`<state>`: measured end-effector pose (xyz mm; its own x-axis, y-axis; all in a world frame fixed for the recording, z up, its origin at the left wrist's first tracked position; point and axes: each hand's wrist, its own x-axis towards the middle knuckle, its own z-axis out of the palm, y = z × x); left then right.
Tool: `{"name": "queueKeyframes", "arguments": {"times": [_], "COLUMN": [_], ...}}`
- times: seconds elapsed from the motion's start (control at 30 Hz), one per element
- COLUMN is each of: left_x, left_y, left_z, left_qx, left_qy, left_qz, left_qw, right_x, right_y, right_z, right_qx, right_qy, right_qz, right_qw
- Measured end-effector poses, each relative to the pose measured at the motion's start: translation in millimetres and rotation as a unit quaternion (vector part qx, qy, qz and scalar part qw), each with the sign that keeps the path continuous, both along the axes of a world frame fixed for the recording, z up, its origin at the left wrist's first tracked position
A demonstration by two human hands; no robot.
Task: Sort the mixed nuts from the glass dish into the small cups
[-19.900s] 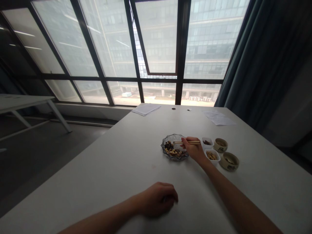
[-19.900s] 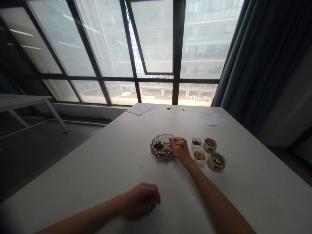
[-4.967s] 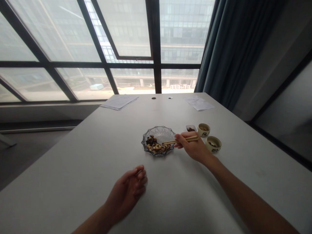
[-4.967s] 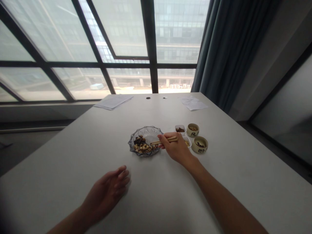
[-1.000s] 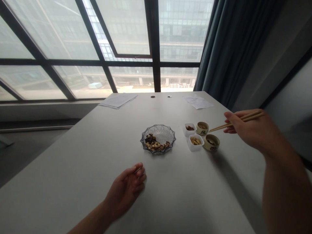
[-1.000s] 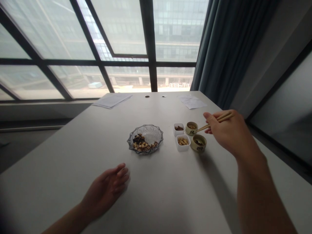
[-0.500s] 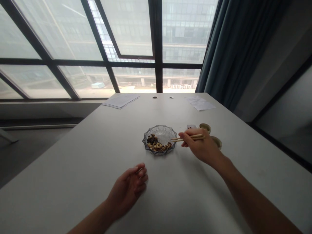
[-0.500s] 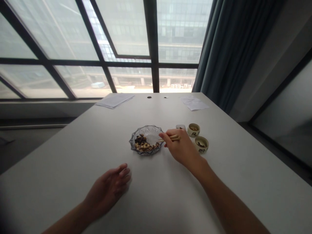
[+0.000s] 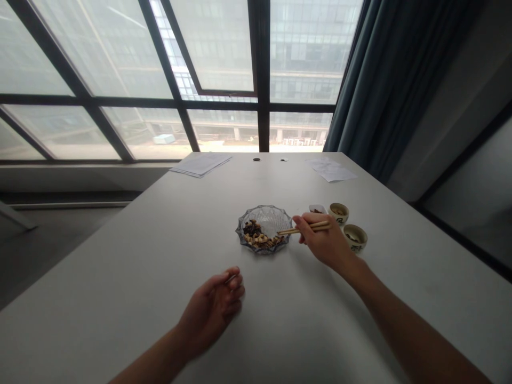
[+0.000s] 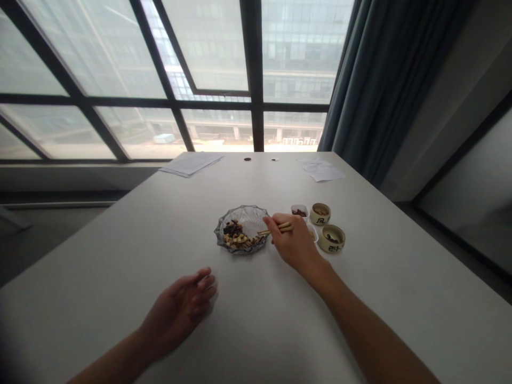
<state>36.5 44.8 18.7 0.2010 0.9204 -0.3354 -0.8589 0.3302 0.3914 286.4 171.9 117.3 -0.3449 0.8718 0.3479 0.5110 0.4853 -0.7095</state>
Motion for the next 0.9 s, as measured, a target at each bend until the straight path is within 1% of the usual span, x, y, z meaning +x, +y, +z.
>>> {"name": "queueKeyframes", "arguments": {"times": [0.07,0.13,0.23,0.3,0.37,0.43,0.53,0.77,0.9], "left_x": [0.1,0.0,-0.2,-0.3,-0.2,0.0,0.4,0.2,-1.3], "left_y": [0.0,0.1,0.5,0.8,1.0,0.8,0.3,-0.3,0.4], "left_z": [0.0,-0.3,-0.8,-0.8,-0.5,0.1,1.0,1.1,-1.5], "left_qx": [-0.001,0.002,0.005,0.003,-0.001,-0.006,-0.008,0.000,0.006], "left_qy": [0.001,0.000,-0.004,-0.002,0.002,0.006,0.010,0.001,-0.002], "left_qz": [0.001,0.001,-0.002,-0.003,-0.001,0.002,0.005,0.004,0.000], "left_qw": [1.000,1.000,1.000,1.000,1.000,1.000,1.000,1.000,1.000], "right_x": [4.6,12.8,31.5,46.1,59.7,70.3,78.8,85.3,82.0], "right_y": [1.0,2.7,8.0,13.9,20.9,28.0,36.8,50.3,47.4], "right_z": [5.2,13.7,28.7,36.2,40.0,40.1,36.0,21.5,22.8], "right_qx": [0.007,0.019,0.039,0.064,0.080,0.077,0.060,0.045,0.045], "right_qy": [0.022,0.060,0.127,0.151,0.156,0.151,0.134,0.081,0.108], "right_qz": [-0.006,-0.031,-0.100,-0.153,-0.194,-0.216,-0.220,-0.189,-0.186], "right_qw": [1.000,0.998,0.986,0.975,0.965,0.962,0.964,0.977,0.976]}}
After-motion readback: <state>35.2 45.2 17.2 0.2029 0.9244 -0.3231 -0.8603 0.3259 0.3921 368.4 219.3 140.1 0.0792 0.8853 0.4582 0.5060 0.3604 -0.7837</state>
